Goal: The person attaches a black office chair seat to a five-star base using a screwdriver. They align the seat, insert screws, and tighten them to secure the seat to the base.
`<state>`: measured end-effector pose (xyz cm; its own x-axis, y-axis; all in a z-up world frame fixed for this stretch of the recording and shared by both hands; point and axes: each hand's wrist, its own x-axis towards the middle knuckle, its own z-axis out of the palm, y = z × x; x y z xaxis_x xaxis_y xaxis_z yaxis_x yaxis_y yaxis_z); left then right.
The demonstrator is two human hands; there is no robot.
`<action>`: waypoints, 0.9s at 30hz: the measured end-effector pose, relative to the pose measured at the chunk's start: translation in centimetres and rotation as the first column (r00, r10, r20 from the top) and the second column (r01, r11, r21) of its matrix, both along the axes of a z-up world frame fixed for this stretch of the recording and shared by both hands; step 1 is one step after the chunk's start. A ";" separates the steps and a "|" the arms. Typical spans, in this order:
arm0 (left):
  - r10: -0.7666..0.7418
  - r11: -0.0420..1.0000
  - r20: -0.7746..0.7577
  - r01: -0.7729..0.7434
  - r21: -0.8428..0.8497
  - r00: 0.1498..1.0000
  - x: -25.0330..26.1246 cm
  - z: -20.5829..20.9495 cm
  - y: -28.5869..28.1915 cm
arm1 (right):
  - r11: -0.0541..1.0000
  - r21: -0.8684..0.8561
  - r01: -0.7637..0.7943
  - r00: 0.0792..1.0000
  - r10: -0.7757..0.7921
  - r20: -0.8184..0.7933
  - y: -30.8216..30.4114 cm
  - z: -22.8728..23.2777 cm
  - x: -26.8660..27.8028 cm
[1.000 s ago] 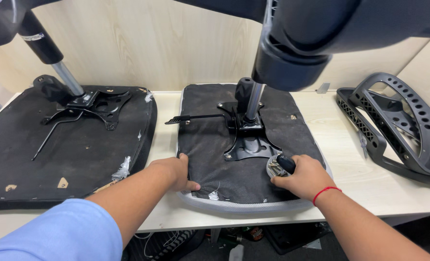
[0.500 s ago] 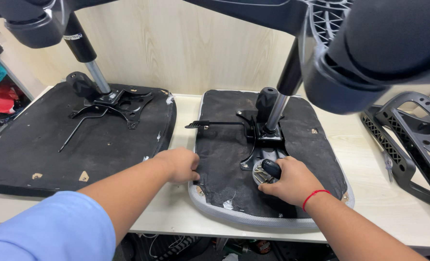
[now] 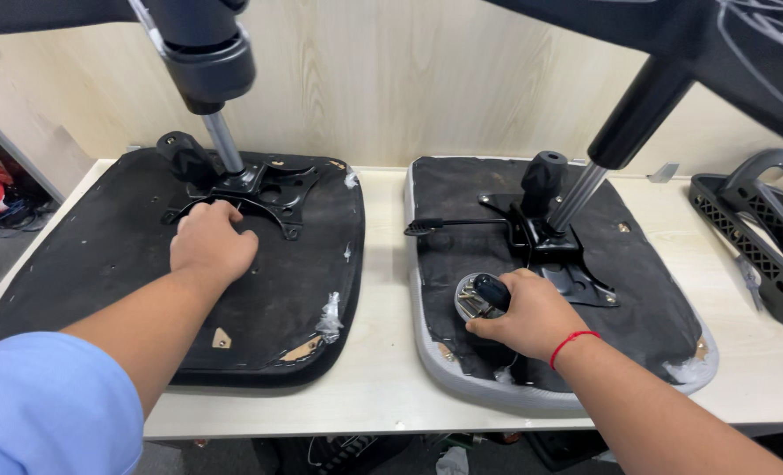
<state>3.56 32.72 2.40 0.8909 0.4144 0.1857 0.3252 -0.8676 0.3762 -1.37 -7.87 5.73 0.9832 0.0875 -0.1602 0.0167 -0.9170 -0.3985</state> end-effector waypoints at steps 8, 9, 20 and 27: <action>0.040 0.920 -0.309 -0.156 -0.359 0.950 1.2 -3.7 7.3 | 0.998 -0.052 0.035 0.999 -0.036 -0.016 4.4 -1.5 -0.6; -0.003 0.900 -0.312 -0.134 -0.415 0.950 1.1 -4.1 7.9 | 0.997 -0.057 0.046 0.999 -0.047 -0.020 4.7 -1.7 -0.6; -0.102 0.746 -0.380 -0.182 -0.640 0.919 -0.2 -4.5 10.0 | 0.997 -0.082 0.007 0.998 -0.012 -0.064 5.7 -2.4 0.9; -0.108 0.726 -0.408 -0.208 -0.656 0.907 0.3 -4.1 10.1 | 0.992 -0.123 -0.025 0.999 0.021 -0.038 5.9 -2.9 1.4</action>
